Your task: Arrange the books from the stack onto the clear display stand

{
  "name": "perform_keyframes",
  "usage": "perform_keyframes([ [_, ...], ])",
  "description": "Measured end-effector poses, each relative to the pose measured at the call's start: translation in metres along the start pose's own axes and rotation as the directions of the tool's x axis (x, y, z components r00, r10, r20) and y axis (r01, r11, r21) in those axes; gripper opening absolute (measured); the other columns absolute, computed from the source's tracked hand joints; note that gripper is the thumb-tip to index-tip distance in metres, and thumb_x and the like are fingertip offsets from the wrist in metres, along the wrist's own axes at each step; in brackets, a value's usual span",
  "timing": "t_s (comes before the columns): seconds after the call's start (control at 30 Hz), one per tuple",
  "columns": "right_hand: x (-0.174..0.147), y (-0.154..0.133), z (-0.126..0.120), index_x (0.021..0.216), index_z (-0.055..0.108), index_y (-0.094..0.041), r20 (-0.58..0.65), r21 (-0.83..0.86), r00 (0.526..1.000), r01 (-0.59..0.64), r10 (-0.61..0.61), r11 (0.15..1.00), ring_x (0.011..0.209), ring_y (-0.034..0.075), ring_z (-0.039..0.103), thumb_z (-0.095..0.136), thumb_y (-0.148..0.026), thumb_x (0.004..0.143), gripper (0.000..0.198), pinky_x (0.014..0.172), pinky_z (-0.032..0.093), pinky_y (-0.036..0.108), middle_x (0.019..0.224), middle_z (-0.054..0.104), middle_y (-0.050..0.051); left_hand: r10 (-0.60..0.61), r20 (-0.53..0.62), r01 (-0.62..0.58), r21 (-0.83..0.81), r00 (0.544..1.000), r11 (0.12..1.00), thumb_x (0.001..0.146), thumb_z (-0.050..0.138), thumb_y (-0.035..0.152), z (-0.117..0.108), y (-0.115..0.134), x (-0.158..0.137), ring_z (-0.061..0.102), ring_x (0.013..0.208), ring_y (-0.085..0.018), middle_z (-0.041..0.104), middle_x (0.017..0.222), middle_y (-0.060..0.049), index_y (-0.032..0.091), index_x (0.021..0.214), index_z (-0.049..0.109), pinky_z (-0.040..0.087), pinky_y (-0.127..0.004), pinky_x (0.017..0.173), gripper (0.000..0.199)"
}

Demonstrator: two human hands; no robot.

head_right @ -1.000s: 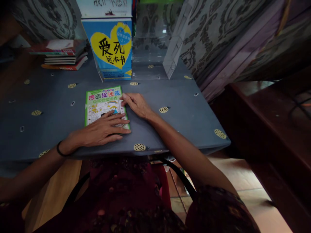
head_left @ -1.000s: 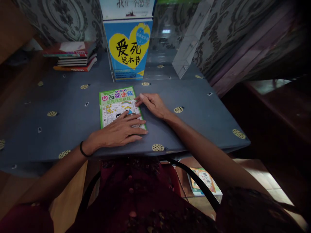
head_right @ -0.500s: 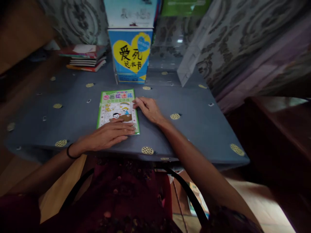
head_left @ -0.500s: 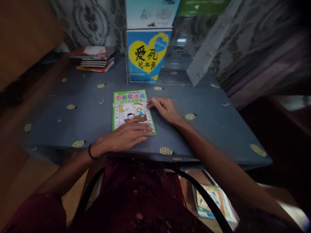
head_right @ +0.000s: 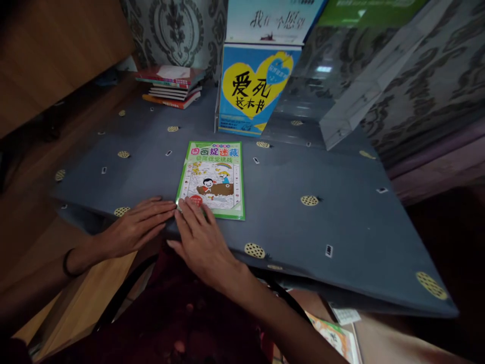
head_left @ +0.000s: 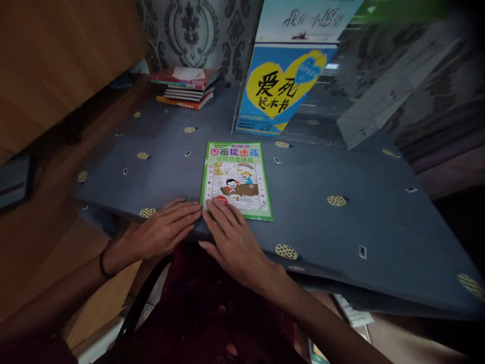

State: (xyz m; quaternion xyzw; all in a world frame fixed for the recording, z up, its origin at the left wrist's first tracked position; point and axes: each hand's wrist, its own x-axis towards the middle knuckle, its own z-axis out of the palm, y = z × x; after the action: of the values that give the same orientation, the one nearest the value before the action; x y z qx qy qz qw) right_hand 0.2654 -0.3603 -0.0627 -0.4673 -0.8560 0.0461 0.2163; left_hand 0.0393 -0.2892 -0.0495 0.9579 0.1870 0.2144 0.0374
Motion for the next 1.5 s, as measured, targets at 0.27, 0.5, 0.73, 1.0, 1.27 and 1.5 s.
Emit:
perform_keyframes([
  [0.27,0.007,-0.012,0.002,0.147,0.049,0.001,0.048,-0.090,0.997,-0.052,0.056,0.995,0.148,0.033,0.041,0.055,-0.043,0.101,0.064,0.122,0.038,0.051,0.154,0.049,0.023,0.002,-0.087,-0.001,0.019,0.996,1.000,0.098,0.054,0.010,0.008,0.001,0.001,0.066,0.122,-0.022,0.072,0.127,-0.012,0.016,0.142,0.054,0.053,-0.048,0.109,0.044],
  [0.5,-0.007,-0.010,-0.004,0.148,0.047,-0.001,0.047,-0.107,0.995,-0.081,0.087,0.991,0.152,0.030,0.035,0.057,-0.043,0.101,0.064,0.126,0.031,0.050,0.158,0.045,0.021,-0.008,-0.115,0.007,-0.010,0.993,1.000,0.096,0.056,0.008,0.012,0.001,0.001,0.066,0.121,-0.022,0.072,0.128,-0.011,0.017,0.139,0.058,0.053,-0.046,0.109,0.043],
  [0.73,-0.031,0.006,-0.017,0.152,0.044,-0.008,0.048,-0.050,0.988,-0.145,0.148,0.988,0.152,0.029,0.036,0.058,-0.034,0.099,0.061,0.124,0.035,0.050,0.158,0.045,0.019,-0.042,-0.082,0.041,-0.010,0.996,0.999,0.097,0.055,0.007,0.010,0.002,0.001,0.066,0.122,-0.023,0.071,0.130,-0.010,0.021,0.144,0.054,0.054,-0.046,0.107,0.049],
  [1.0,-0.073,0.026,-0.025,0.161,0.028,-0.014,-0.047,-0.066,0.965,-0.262,0.259,0.963,0.148,0.031,0.042,0.051,-0.025,0.101,0.066,0.118,0.042,0.058,0.159,0.044,0.018,-0.091,-0.041,0.088,-0.055,0.995,0.995,0.095,0.057,0.007,0.009,0.005,0.000,0.065,0.124,-0.024,0.070,0.132,-0.011,0.019,0.137,0.058,0.051,-0.047,0.108,0.044],
  [1.27,-0.050,0.057,-0.050,0.134,0.063,-0.018,-0.076,0.018,0.966,-0.248,0.249,0.969,0.126,0.029,0.064,0.049,-0.028,0.103,0.035,0.105,0.054,0.055,0.137,0.067,0.014,-0.308,-0.089,0.300,-0.088,0.947,0.950,0.102,0.052,0.028,0.014,-0.023,0.029,0.060,0.131,-0.028,0.067,0.135,-0.011,0.022,0.124,0.065,0.052,-0.048,0.107,0.027],
  [1.5,-0.002,0.094,-0.054,0.144,0.056,-0.015,-0.058,0.009,0.925,-0.376,0.376,0.926,0.136,0.038,0.056,0.061,-0.028,0.094,0.052,0.104,0.053,0.057,0.151,0.053,0.023,-0.631,-0.036,0.570,-0.393,0.775,0.722,0.094,0.056,0.051,0.049,-0.047,0.074,0.051,0.141,-0.037,0.060,0.146,-0.014,0.022,0.139,0.057,0.041,-0.057,0.117,0.054],
])
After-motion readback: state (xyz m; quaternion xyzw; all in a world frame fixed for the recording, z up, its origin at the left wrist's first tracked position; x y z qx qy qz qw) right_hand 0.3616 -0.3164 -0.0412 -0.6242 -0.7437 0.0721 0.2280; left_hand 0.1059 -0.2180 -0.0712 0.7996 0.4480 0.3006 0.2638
